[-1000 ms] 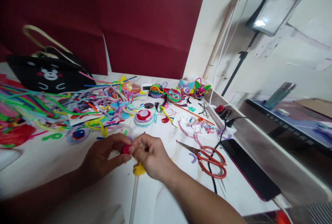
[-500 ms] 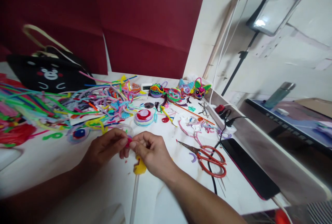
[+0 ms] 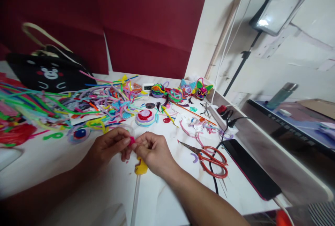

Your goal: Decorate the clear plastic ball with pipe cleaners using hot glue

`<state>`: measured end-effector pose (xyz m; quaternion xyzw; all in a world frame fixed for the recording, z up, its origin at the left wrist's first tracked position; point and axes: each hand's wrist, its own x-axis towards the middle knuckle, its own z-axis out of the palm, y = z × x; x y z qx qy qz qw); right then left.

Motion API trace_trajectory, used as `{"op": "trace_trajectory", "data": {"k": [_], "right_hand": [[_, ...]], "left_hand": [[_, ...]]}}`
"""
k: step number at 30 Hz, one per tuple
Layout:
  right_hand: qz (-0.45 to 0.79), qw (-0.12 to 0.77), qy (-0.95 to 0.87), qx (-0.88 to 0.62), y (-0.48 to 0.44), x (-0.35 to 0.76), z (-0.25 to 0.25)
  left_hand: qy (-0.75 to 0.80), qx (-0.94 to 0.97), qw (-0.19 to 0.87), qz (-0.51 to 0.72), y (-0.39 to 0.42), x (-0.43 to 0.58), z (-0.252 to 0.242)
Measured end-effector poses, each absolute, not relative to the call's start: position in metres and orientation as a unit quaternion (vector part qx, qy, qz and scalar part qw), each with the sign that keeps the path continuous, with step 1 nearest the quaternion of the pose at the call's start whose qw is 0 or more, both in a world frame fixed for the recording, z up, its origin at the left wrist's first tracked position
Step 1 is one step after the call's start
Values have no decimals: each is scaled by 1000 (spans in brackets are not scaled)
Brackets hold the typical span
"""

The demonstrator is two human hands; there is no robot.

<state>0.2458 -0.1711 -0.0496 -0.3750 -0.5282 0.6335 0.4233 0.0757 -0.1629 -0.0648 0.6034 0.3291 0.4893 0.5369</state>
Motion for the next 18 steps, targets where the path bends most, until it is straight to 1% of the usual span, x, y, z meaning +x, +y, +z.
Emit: {"op": "trace_trajectory", "data": {"k": [6,12,18], "right_hand": [[621,416,-543,-382,-170,247,-50],[623,409,-547,-381,-170,247,-53],[630,418,-534,-379,-171,245,-54]], "left_hand": [[355,615,531,462,-164,76,-60],[385,609,517,462,-165,78,-55],[381,622,498,469,-164,76,-57]]}}
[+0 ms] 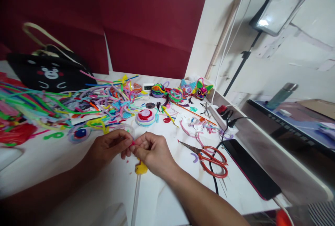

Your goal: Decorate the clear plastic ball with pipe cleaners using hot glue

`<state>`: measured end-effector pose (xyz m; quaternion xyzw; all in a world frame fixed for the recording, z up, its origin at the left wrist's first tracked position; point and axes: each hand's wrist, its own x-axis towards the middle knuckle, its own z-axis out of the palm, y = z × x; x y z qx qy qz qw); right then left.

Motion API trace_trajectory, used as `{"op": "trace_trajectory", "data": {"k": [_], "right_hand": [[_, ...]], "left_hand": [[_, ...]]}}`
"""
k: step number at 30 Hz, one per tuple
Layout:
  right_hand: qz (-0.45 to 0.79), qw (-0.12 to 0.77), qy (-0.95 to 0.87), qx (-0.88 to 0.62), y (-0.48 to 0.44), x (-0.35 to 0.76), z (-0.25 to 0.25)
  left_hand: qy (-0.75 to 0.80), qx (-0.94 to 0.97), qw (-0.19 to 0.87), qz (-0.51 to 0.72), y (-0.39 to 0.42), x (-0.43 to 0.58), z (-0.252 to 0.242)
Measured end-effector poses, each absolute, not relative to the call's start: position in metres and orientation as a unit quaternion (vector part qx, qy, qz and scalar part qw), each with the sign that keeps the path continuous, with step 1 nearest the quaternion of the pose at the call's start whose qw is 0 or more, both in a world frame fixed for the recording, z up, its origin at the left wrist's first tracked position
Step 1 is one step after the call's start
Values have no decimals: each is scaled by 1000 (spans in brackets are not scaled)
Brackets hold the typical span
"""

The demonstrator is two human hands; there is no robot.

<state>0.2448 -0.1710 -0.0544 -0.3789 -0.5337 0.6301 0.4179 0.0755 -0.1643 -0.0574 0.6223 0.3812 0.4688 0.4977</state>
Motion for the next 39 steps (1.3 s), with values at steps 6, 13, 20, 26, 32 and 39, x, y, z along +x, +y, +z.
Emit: {"op": "trace_trajectory", "data": {"k": [6,13,20,26,32,39], "right_hand": [[604,429,-555,-378,-171,244,-57],[608,443,-530,-391,-169,248,-48],[546,508,-521,-415,-159,261,-32],[526,513,-514,-442,-158,264,-27],[527,504,-526,-437,-159,263,-27],[541,490,-528,-434,-158,261,-31]], "left_hand": [[390,620,499,464,-166,77,-55],[402,616,468,490,-160,70,-49],[548,668,271,423,-133,40,-37],[553,779,90,282,-128,27,-28],[550,820,66,143,-123,18,-31],[534,840,64,64,-120,14,-48]]}}
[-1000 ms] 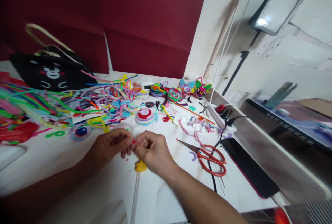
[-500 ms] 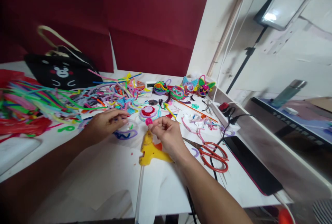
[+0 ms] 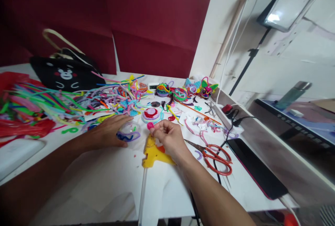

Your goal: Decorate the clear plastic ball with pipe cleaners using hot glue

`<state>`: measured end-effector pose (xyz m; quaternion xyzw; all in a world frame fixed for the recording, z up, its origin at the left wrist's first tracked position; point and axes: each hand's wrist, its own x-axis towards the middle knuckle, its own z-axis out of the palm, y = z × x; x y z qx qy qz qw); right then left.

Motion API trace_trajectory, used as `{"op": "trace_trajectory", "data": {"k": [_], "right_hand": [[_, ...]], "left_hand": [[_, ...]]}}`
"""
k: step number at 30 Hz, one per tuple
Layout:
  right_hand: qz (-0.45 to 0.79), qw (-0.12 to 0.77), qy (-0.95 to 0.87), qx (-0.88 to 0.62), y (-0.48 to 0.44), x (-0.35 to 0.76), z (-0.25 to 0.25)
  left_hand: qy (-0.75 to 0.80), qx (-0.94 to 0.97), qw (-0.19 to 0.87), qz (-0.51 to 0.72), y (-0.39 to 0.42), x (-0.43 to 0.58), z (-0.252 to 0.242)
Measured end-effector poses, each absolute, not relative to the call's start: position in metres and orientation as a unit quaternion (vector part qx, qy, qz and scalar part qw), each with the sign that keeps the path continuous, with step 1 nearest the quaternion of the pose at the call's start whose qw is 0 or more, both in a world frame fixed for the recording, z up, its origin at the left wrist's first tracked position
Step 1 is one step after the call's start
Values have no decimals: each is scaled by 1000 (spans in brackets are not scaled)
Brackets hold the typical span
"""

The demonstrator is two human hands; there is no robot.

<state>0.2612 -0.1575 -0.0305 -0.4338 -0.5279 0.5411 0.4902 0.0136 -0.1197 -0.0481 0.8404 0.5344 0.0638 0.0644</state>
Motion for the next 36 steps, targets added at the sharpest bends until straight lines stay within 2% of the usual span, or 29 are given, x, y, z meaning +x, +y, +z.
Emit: {"op": "trace_trajectory", "data": {"k": [9,17,24,28,33,36], "right_hand": [[553,487,-523,-429,-157,261,-36],[558,486,-531,-413,-155,260,-39],[569,483,-523,-410,-154,258,-41],[592,492,-509,-385,-155,257,-40],[627,496,-476,-367,-156,258,-41],[647,493,-453,-366,-155,257,-44]], "left_hand": [[546,831,100,34,-116,14,-46],[538,838,59,72,-117,13,-52],[542,827,54,140,-123,18,-30],[545,794,127,237,-128,22,-24],[475,760,305,323,-134,30,-32],[461,753,330,335,-139,37,-37]]}}
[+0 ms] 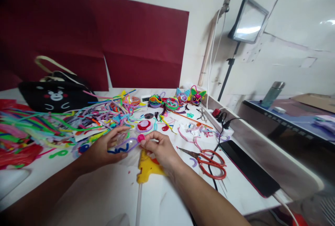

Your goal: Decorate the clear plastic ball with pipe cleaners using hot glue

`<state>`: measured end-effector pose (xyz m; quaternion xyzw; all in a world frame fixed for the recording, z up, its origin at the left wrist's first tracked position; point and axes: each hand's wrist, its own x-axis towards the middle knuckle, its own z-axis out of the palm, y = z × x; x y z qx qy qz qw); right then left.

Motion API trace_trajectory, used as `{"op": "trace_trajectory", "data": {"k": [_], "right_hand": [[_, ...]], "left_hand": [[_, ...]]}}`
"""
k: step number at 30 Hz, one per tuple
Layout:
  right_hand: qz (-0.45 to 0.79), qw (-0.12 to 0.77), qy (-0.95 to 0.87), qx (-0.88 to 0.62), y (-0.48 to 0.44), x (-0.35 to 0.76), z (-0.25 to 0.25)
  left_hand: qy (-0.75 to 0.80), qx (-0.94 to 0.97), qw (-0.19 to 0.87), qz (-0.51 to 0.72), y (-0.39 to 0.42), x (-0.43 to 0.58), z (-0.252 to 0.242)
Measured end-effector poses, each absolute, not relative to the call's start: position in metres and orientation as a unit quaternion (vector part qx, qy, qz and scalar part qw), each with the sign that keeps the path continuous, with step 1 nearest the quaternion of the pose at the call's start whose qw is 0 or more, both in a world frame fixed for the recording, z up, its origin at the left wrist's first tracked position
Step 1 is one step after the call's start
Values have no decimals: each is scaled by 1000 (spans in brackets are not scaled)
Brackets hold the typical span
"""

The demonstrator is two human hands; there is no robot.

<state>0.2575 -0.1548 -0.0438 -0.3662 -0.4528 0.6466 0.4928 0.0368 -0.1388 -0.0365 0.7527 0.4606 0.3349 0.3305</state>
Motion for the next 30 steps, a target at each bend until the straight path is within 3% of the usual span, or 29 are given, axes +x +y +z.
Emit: {"op": "trace_trajectory", "data": {"k": [10,21,30], "right_hand": [[762,464,-358,-277,-160,251,-44],[759,515,-319,-237,-161,249,-47],[755,543,-315,-188,-161,253,-40]], "left_hand": [[421,782,326,325,-148,47,-45],[376,777,344,370,-152,53,-52],[351,542,580,497,-152,59,-42]]}}
